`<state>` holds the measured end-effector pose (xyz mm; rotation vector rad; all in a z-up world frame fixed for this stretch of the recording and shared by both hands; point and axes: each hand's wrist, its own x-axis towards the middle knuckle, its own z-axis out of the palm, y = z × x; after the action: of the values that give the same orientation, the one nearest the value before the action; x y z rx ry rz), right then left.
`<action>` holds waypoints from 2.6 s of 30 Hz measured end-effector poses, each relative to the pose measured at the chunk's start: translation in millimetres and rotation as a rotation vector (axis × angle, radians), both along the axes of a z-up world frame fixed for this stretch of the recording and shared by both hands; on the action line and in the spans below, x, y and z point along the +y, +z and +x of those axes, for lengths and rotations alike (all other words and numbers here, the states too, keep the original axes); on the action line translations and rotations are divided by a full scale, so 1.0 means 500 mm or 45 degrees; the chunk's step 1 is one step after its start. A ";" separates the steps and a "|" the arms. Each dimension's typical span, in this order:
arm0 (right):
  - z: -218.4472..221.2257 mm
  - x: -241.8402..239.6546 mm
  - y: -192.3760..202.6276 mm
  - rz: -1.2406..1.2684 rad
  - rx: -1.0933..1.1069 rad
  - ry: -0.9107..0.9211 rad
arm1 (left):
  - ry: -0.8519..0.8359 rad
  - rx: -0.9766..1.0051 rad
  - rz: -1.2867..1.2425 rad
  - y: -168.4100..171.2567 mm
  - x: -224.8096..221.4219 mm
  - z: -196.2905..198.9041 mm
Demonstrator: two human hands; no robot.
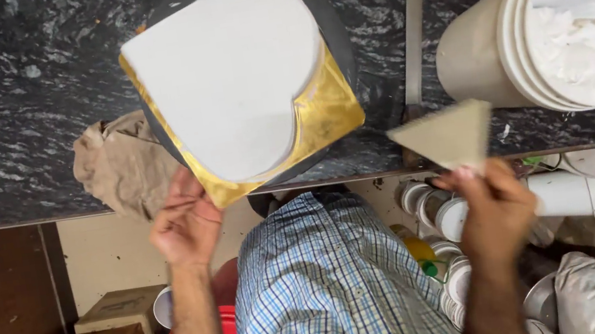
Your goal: Icing a heart-shaped cake and smoothing the edges.
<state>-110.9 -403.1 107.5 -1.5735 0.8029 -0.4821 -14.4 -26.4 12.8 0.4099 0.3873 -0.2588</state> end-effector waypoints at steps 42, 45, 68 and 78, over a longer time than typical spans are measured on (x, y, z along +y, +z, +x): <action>0.139 0.114 -0.016 -0.719 -0.260 0.676 | -0.623 -0.047 0.520 0.040 -0.074 -0.055; 0.147 0.109 -0.023 -0.767 -0.279 0.672 | -0.313 0.038 0.533 0.004 -0.031 -0.056; 0.185 0.132 -0.035 -0.761 -0.254 0.599 | -0.269 -0.081 0.376 0.053 -0.079 -0.035; 0.140 0.169 -0.043 -0.740 -0.257 0.620 | -0.328 -0.149 0.326 0.051 -0.119 -0.039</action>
<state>-41.2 -318.8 86.1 -2.1327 0.1003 -0.5278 -33.7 -85.6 38.2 0.7254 0.2523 -0.4360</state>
